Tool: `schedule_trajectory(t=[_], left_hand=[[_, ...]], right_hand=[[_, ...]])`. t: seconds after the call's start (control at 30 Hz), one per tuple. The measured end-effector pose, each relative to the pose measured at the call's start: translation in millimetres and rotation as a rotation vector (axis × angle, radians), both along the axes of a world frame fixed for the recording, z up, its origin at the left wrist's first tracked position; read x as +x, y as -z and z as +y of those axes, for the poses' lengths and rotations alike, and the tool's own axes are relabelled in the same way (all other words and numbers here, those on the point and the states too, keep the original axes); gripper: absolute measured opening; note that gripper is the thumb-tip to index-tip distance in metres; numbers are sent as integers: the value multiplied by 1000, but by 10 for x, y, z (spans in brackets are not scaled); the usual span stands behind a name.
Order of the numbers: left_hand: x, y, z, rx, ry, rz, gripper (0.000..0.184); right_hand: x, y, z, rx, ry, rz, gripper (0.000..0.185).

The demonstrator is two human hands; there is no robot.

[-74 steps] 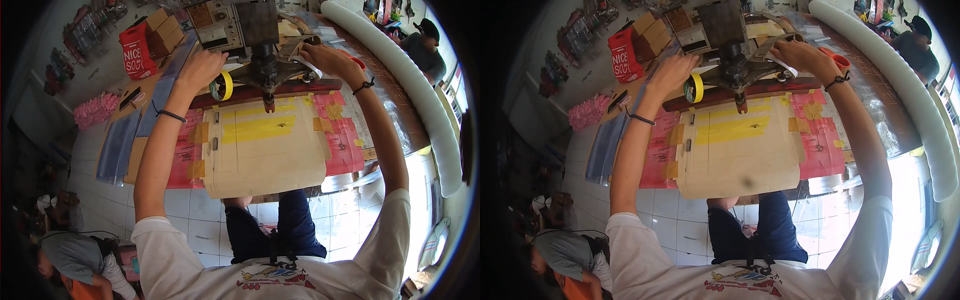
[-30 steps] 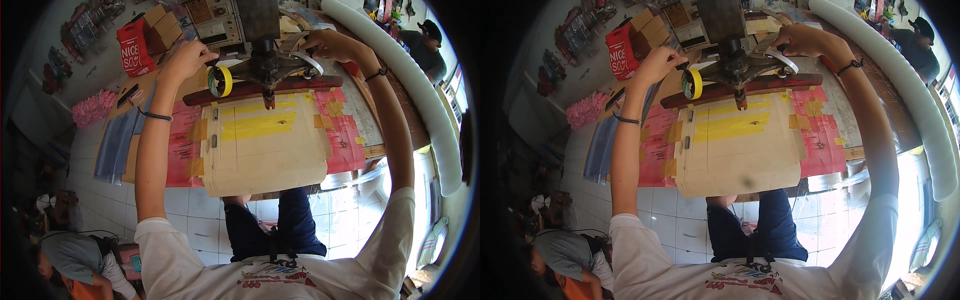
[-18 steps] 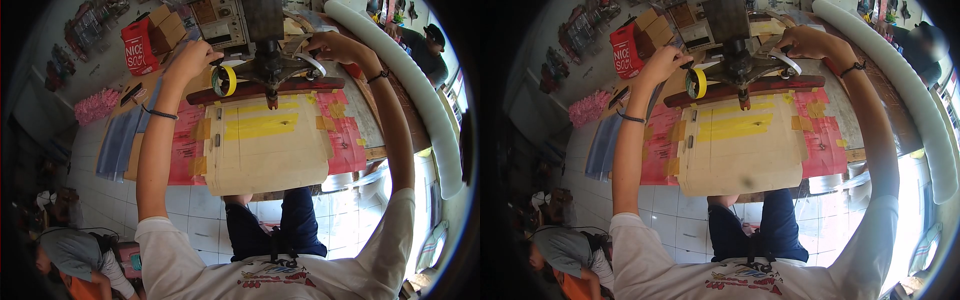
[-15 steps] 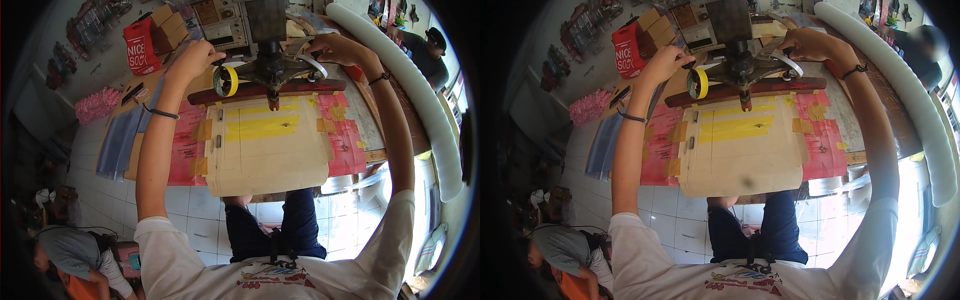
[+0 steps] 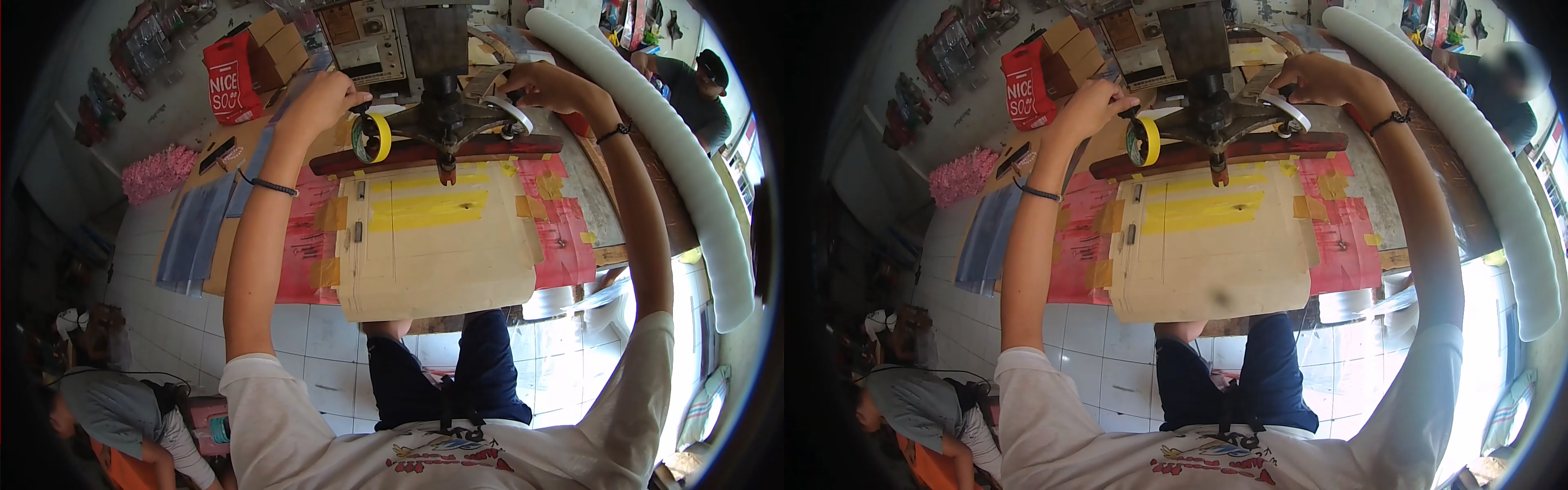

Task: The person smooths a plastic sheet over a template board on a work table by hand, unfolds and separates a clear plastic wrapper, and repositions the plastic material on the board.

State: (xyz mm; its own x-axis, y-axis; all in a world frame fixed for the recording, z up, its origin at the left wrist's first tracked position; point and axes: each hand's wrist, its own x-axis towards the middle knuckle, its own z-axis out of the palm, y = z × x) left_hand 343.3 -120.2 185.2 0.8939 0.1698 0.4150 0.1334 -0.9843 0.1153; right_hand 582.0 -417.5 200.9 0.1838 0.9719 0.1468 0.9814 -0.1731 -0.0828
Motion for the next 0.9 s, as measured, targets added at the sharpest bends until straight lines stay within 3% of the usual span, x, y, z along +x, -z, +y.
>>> schedule_trajectory(t=[0.9], left_hand=[[25, -60, -44, 32, -64, 51, 44]], right_hand=[[16, 17, 7, 12, -1, 20, 41]])
